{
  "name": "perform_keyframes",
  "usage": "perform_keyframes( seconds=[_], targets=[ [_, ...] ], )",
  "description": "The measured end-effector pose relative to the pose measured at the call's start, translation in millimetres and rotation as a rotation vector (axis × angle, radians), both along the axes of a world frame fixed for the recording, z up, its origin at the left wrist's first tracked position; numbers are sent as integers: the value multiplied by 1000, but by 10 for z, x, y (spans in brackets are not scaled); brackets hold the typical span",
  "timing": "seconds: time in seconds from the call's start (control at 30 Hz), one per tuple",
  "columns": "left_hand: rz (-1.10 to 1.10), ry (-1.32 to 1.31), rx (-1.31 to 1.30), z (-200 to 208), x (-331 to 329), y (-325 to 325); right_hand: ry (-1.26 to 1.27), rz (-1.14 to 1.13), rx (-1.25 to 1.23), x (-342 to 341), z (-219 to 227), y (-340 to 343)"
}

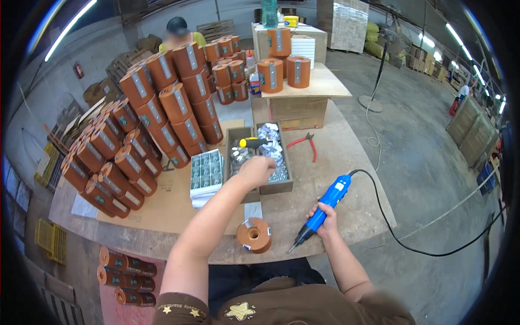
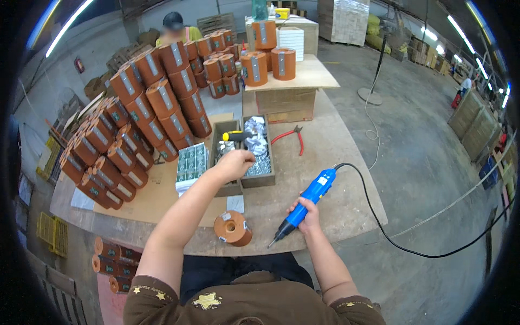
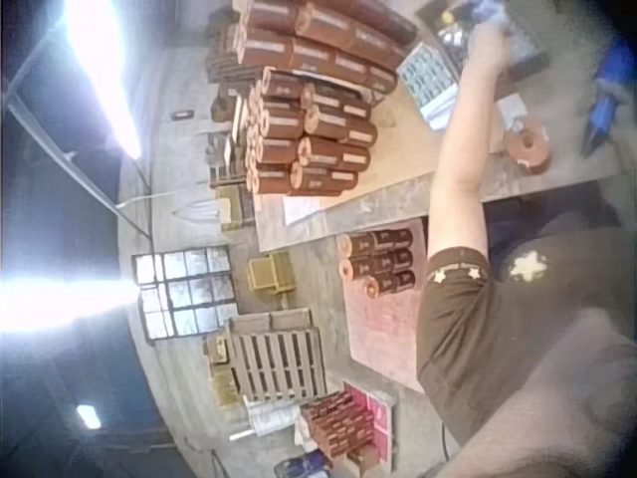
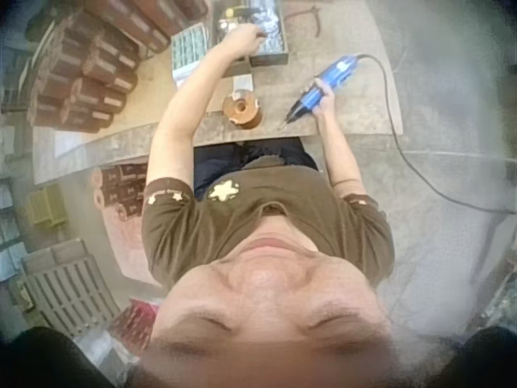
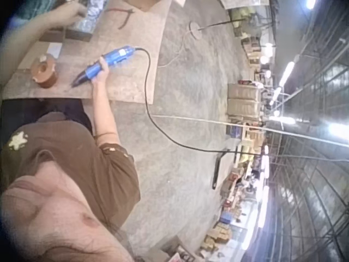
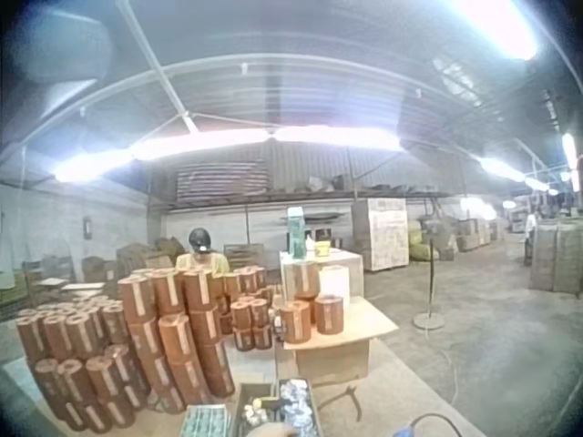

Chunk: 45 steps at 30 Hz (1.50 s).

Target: Assembling small cylindrical wooden or bamboo components using an electric screwdriver and a manual screwdriver.

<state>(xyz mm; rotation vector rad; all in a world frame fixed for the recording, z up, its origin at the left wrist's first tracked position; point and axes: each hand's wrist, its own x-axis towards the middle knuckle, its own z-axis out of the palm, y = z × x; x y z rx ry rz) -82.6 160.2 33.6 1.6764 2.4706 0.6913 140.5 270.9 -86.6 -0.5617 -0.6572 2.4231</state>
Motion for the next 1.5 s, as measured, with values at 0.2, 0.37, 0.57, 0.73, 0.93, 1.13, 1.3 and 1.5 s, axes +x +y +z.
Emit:
perform_keyframes(
  seconds=[0.2, 0.37, 0.57, 0.73, 0.93, 1.13, 1.3, 1.5],
  targets=[
    [101, 430, -454, -546, -270, 379, -25, 27, -8, -58, -33, -31],
    [59, 534, -511, -692, -275, 577, 1, 9, -19, -58, -28, 6],
    [36, 502, -408, -531, -229, 493, 0, 0, -11, -77, -28, 32],
    [-10, 429, -192, -497, -195, 357, -4, -9, -3, -70, 12, 22],
    [-27, 231, 266, 56, 111, -283, -9, -1, -11, -78, -30, 1],
    [240, -533, 760, 298, 589, -1493, -14, 31, 13, -5, -56, -35],
    [387, -1019, 854, -108, 1064, -2161, -23, -28, 77, 55, 285, -181],
    [237, -1543, 721, -478, 1711, -2123, 340, -45, 286, 169, 1236, -481]
  ],
)
